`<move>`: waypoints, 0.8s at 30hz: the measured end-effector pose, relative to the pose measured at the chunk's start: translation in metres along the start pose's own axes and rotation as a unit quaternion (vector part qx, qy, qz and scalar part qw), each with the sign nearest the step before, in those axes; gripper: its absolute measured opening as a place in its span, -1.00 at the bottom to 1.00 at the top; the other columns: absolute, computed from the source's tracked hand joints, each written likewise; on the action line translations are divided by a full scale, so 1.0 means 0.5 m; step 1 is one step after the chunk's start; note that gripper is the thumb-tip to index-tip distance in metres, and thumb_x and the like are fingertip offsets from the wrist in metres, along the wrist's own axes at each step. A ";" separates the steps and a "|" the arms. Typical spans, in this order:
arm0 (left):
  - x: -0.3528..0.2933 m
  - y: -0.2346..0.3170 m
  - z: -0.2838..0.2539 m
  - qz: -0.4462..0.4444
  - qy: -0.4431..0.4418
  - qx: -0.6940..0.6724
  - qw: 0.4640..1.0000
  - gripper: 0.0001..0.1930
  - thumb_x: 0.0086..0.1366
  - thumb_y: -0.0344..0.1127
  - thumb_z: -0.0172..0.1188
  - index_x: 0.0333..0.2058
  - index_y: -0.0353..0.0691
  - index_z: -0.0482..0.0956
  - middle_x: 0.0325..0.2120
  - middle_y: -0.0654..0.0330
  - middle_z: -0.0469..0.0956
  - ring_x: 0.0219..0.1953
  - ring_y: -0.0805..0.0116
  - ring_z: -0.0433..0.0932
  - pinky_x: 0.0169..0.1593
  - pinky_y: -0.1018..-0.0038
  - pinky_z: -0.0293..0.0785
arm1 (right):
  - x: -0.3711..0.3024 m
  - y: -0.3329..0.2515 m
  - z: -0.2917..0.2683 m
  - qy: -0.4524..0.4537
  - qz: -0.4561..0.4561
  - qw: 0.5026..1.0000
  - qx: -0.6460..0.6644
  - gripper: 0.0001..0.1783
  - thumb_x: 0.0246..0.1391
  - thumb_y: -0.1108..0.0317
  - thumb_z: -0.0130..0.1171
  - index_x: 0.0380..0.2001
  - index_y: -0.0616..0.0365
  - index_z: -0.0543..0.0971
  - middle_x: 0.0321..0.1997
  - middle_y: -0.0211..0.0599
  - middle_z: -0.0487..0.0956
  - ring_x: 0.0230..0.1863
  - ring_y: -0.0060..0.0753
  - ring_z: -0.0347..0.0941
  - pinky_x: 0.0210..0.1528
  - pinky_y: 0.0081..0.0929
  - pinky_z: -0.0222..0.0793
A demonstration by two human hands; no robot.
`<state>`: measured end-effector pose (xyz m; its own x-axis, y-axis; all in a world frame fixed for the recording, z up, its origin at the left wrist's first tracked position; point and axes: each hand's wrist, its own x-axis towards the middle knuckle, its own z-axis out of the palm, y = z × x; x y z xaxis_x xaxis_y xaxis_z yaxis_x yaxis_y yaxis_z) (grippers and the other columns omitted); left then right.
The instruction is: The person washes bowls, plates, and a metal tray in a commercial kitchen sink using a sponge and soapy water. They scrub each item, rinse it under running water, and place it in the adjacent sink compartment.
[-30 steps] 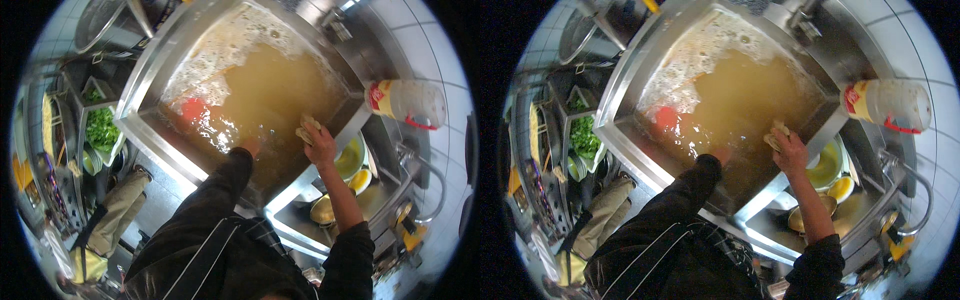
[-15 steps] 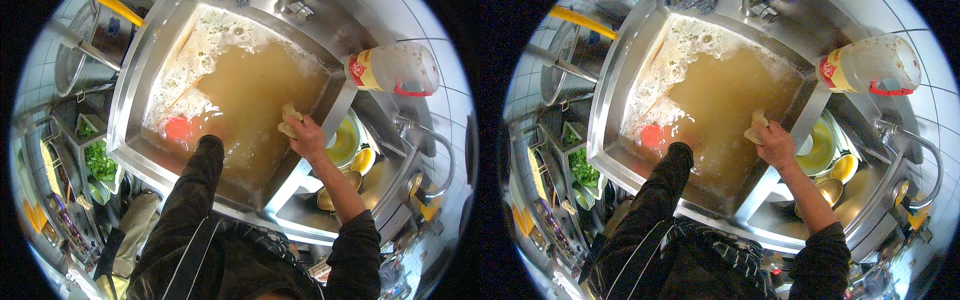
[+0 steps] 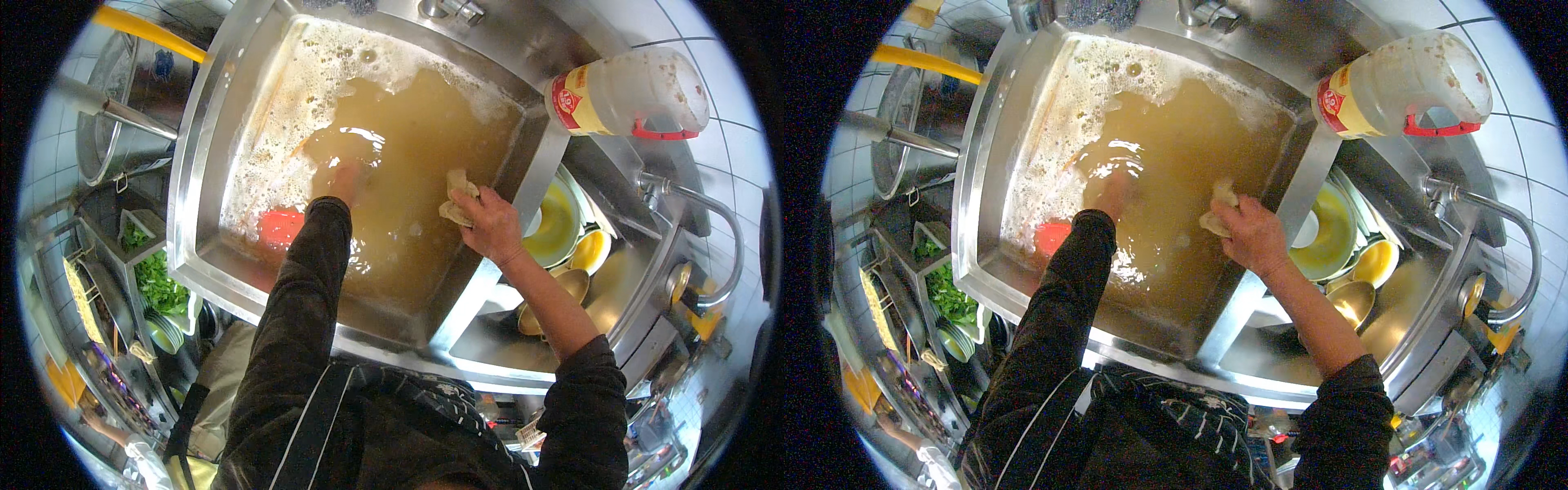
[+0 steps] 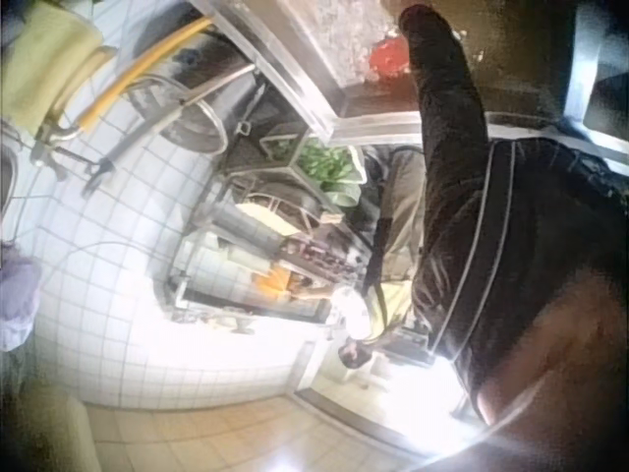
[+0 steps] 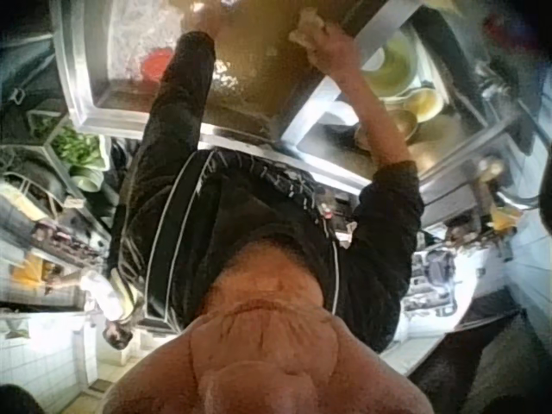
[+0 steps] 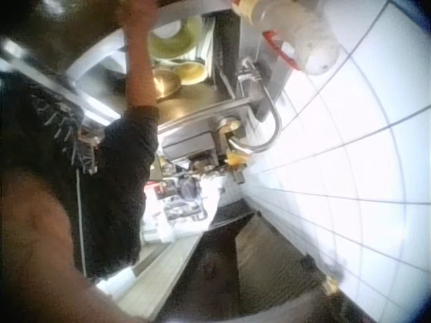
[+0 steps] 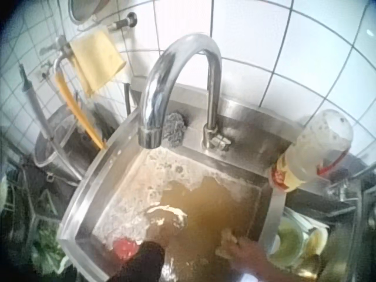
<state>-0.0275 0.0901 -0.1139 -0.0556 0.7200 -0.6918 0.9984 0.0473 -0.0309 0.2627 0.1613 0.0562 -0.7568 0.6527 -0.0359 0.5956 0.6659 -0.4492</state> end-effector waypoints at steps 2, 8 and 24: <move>0.015 -0.006 -0.016 0.025 -0.004 0.061 0.998 -0.65 0.16 -0.17 0.02 -0.14 -0.23 0.50 -0.18 -0.06 0.51 -0.11 0.01 0.49 -0.03 0.22 0.39 | 0.001 -0.001 -0.002 -0.001 0.000 1.000 -0.004 -0.40 -0.40 0.41 0.29 -0.10 -0.11 0.49 -0.32 -0.23 0.43 -0.29 -0.14 0.46 -0.32 -0.28 0.47; 0.024 -0.065 -0.050 0.035 -0.023 0.098 0.994 -0.66 0.15 -0.17 0.02 -0.15 -0.22 0.51 -0.19 -0.05 0.53 -0.11 0.01 0.50 -0.05 0.21 0.40 | 0.004 -0.002 -0.008 0.008 -0.005 1.000 0.008 -0.42 -0.38 0.42 0.32 -0.12 -0.14 0.52 -0.32 -0.23 0.47 -0.31 -0.15 0.49 -0.33 -0.32 0.46; 0.020 -0.046 -0.098 0.140 -0.079 0.164 0.973 -0.66 0.13 -0.16 0.02 -0.18 -0.20 0.55 -0.21 -0.04 0.56 -0.13 0.01 0.52 -0.08 0.20 0.43 | 0.000 0.007 0.005 0.013 -0.008 1.000 0.012 -0.37 -0.44 0.46 0.33 -0.12 -0.10 0.50 -0.28 -0.21 0.46 -0.27 -0.11 0.47 -0.30 -0.28 0.46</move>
<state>-0.0516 0.1299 -0.0849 0.1954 0.5567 -0.8074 0.9256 -0.3769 -0.0359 0.2643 0.1628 0.0524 -0.7581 0.6521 -0.0053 0.5770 0.6669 -0.4716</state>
